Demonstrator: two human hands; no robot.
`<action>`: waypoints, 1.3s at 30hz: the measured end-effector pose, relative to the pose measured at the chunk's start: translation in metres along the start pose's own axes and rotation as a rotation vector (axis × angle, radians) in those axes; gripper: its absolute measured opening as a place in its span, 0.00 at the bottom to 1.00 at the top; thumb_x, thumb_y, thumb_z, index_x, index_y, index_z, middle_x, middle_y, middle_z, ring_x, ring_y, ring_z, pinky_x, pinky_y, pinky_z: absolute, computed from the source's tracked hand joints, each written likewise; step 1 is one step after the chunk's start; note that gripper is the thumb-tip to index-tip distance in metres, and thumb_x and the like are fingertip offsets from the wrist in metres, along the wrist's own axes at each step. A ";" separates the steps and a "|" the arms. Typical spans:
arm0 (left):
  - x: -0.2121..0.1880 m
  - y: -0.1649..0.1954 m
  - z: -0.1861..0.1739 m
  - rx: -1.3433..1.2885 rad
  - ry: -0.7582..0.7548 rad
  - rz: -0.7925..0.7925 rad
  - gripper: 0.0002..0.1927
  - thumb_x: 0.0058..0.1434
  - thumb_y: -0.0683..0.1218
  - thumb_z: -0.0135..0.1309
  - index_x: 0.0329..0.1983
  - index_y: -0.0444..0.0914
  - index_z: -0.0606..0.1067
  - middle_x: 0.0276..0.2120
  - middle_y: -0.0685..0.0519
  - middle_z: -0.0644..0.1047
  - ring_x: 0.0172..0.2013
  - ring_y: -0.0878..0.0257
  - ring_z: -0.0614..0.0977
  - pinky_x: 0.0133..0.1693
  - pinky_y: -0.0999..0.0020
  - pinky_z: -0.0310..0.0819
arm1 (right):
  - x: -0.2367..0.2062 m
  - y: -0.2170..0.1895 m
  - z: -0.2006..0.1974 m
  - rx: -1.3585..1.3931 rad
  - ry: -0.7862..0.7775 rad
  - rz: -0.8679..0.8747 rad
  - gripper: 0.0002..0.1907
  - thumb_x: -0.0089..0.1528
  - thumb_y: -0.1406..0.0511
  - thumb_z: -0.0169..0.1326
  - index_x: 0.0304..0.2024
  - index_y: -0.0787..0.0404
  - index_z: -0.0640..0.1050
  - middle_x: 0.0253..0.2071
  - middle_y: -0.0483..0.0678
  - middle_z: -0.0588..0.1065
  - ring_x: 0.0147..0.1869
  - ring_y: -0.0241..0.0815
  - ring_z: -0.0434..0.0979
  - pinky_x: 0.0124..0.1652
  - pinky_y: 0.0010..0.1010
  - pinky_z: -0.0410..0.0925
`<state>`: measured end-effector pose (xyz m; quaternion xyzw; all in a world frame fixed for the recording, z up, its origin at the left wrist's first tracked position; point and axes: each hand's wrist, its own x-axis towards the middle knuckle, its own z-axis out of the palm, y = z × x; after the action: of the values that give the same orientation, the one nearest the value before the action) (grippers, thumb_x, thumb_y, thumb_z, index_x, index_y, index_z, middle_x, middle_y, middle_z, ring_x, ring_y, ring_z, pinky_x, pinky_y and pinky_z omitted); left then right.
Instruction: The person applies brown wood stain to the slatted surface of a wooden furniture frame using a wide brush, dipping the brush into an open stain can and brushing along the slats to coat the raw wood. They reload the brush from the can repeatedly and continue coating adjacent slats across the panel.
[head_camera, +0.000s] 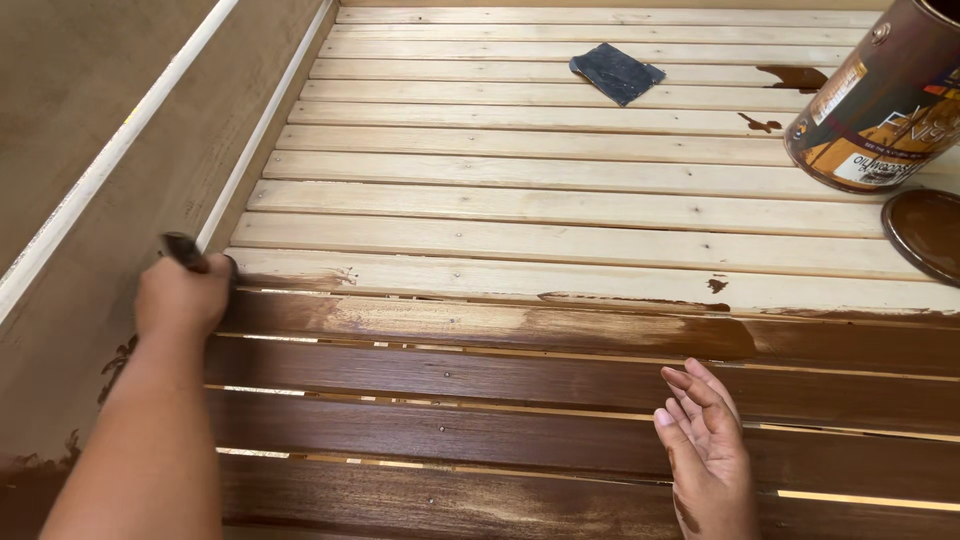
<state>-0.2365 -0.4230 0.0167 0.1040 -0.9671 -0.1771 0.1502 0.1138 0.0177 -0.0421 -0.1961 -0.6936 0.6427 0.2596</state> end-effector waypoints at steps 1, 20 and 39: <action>-0.001 0.000 0.000 -0.023 -0.097 -0.051 0.21 0.62 0.55 0.60 0.37 0.30 0.82 0.32 0.35 0.80 0.33 0.42 0.82 0.39 0.47 0.75 | -0.001 0.000 0.000 0.004 0.000 -0.004 0.21 0.62 0.74 0.49 0.59 0.59 0.72 0.76 0.55 0.55 0.78 0.56 0.59 0.69 0.44 0.58; -0.056 0.098 0.016 0.212 -0.390 -0.110 0.28 0.66 0.62 0.52 0.48 0.33 0.82 0.48 0.36 0.82 0.50 0.41 0.82 0.51 0.49 0.75 | -0.012 -0.016 -0.029 0.060 0.049 0.031 0.21 0.65 0.71 0.48 0.61 0.59 0.70 0.75 0.54 0.56 0.77 0.50 0.61 0.70 0.43 0.57; -0.322 0.409 0.066 -0.313 -0.606 0.336 0.19 0.63 0.58 0.55 0.46 0.39 0.78 0.40 0.42 0.82 0.43 0.44 0.83 0.44 0.49 0.78 | 0.000 -0.050 -0.152 0.198 0.001 -0.042 0.23 0.66 0.71 0.47 0.65 0.62 0.66 0.73 0.54 0.59 0.76 0.49 0.62 0.70 0.38 0.57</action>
<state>-0.0186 0.0543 0.0288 -0.1373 -0.9325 -0.3183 -0.1018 0.2099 0.1323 0.0130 -0.1554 -0.6304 0.7026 0.2914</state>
